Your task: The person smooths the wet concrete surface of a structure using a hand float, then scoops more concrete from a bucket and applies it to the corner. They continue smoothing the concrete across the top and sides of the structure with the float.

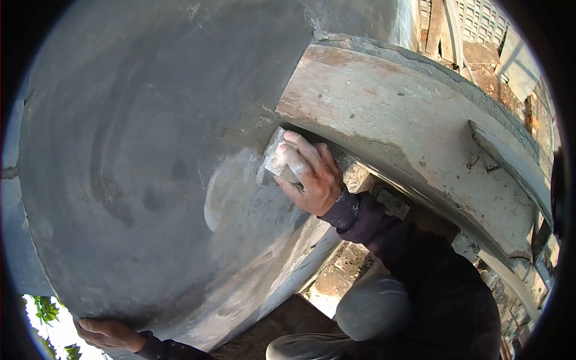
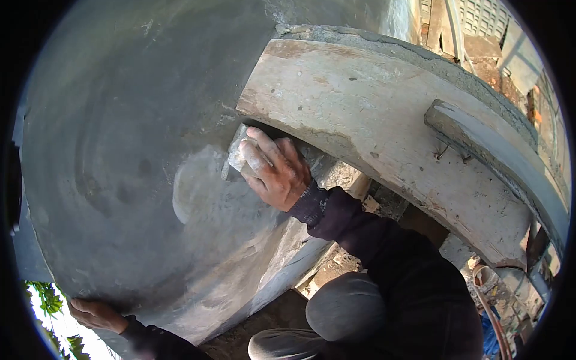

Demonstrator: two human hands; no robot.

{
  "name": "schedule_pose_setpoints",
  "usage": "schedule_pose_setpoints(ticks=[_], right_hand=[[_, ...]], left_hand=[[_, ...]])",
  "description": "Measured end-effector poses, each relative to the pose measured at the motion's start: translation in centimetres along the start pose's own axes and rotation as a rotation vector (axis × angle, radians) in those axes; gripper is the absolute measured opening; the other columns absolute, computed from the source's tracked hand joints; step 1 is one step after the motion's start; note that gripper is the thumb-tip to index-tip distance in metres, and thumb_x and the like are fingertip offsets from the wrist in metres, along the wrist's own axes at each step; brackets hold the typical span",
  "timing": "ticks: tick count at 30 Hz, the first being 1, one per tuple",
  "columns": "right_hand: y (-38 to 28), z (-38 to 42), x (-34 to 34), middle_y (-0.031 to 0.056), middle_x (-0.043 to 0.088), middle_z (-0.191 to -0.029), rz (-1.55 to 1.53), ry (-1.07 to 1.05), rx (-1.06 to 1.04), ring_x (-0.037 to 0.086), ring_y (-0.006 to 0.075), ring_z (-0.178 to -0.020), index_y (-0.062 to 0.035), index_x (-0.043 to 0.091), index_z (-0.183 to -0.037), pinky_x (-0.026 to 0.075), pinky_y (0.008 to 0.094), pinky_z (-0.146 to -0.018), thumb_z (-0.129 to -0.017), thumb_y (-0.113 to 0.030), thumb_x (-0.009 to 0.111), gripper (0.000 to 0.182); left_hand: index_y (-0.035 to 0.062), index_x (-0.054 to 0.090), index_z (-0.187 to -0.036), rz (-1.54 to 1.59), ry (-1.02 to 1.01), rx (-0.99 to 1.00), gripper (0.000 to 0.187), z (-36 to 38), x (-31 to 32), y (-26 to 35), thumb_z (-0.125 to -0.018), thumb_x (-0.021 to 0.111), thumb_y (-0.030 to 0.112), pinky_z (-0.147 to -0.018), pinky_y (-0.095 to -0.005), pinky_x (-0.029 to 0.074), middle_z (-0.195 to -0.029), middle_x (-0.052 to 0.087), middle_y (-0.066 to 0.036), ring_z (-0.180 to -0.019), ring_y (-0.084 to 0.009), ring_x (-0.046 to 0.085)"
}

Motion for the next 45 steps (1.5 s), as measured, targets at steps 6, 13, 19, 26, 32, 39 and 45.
schedule_pose_setpoints(ticks=[6, 13, 19, 26, 32, 39, 45], right_hand=[[9.0, 15.7, 1.6, 0.0148, 0.047, -0.125, 0.172, -0.339, 0.346, 0.052, 0.039, -0.1, -0.0056, 0.048, -0.118, 0.046, 0.0464, -0.084, -0.071, -0.011, 0.071, 0.053], [-2.6, -1.9, -1.4, 0.0145, 0.048, -0.117, -0.082, 0.054, -0.095, 0.054, 0.0318, -0.097, -0.0101, 0.051, -0.114, 0.047, 0.0437, -0.078, -0.071, -0.01, 0.07, 0.047], [0.8, 1.0, 0.9, 0.0117, 0.047, -0.114, -0.046, 0.09, -0.029, 0.051, 0.0318, -0.092, -0.0136, 0.058, -0.111, 0.045, 0.0424, -0.076, -0.072, -0.011, 0.068, 0.04], [14.2, 24.0, 2.2, 0.0182, 0.044, -0.129, 0.219, -0.368, 0.492, 0.043, 0.0396, -0.114, -0.0094, 0.056, -0.119, 0.037, 0.0467, -0.096, -0.071, -0.018, 0.068, 0.049], [-2.1, -1.2, -1.0, 0.0176, 0.047, -0.119, -0.149, 0.065, -0.108, 0.052, 0.0358, -0.101, -0.0123, 0.055, -0.114, 0.044, 0.0437, -0.083, -0.075, -0.006, 0.065, 0.041], [0.3, -0.2, 0.6, 0.0173, 0.048, -0.117, -0.017, 0.126, -0.09, 0.052, 0.035, -0.098, -0.0161, 0.055, -0.114, 0.046, 0.0452, -0.081, -0.073, -0.003, 0.066, 0.044], [14.4, 24.7, 3.3, 0.0237, 0.042, -0.125, 0.275, -0.488, 0.583, 0.041, 0.0428, -0.115, -0.0081, 0.051, -0.12, 0.036, 0.0452, -0.099, -0.078, -0.017, 0.065, 0.046]], left_hand=[[-0.0005, 0.054, -0.112, -0.053, -0.005, 0.078, 0.058, -0.3, 0.1, -1.3, -0.096, 0.027, 0.048, -0.089, -0.0452, 0.035, -0.105, 0.057, -0.018, -0.099, -0.0344, 0.049], [0.0008, 0.056, -0.113, -0.054, 0.007, 0.088, 0.062, -0.3, 0.5, -1.0, -0.095, 0.025, 0.051, -0.088, -0.0455, 0.037, -0.102, 0.058, -0.016, -0.099, -0.0332, 0.05], [0.0009, 0.056, -0.114, -0.058, -0.006, 0.031, 0.064, -0.3, 0.1, -0.9, -0.095, 0.022, 0.052, -0.089, -0.0463, 0.039, -0.109, 0.057, -0.018, -0.103, -0.034, 0.052], [-0.0009, 0.055, -0.111, -0.05, 0.031, 0.076, 0.057, -0.4, 0.9, -1.8, -0.096, 0.027, 0.046, -0.084, -0.0453, 0.038, -0.1, 0.058, -0.017, -0.094, -0.0349, 0.052], [-0.0003, 0.055, -0.11, -0.071, -0.006, 0.072, 0.06, -0.2, 0.4, -1.5, -0.095, 0.024, 0.049, -0.084, -0.0455, 0.038, -0.101, 0.057, -0.017, -0.098, -0.0338, 0.05], [-0.0007, 0.054, -0.114, -0.062, 0.016, 0.045, 0.064, -0.1, 0.2, -0.7, -0.095, 0.022, 0.051, -0.087, -0.0467, 0.038, -0.104, 0.056, -0.02, -0.101, -0.0358, 0.051], [0.0011, 0.055, -0.116, -0.061, -0.01, 0.103, 0.063, -0.2, 0.3, -1.0, -0.095, 0.022, 0.05, -0.091, -0.0452, 0.036, -0.107, 0.058, -0.017, -0.103, -0.0326, 0.052]])
Point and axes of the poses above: each hand's wrist, its own z-axis away from the middle knuckle, its own x-axis out of the palm, y = z × x, the point moved 1 cm from there along -z, towards the middle knuckle
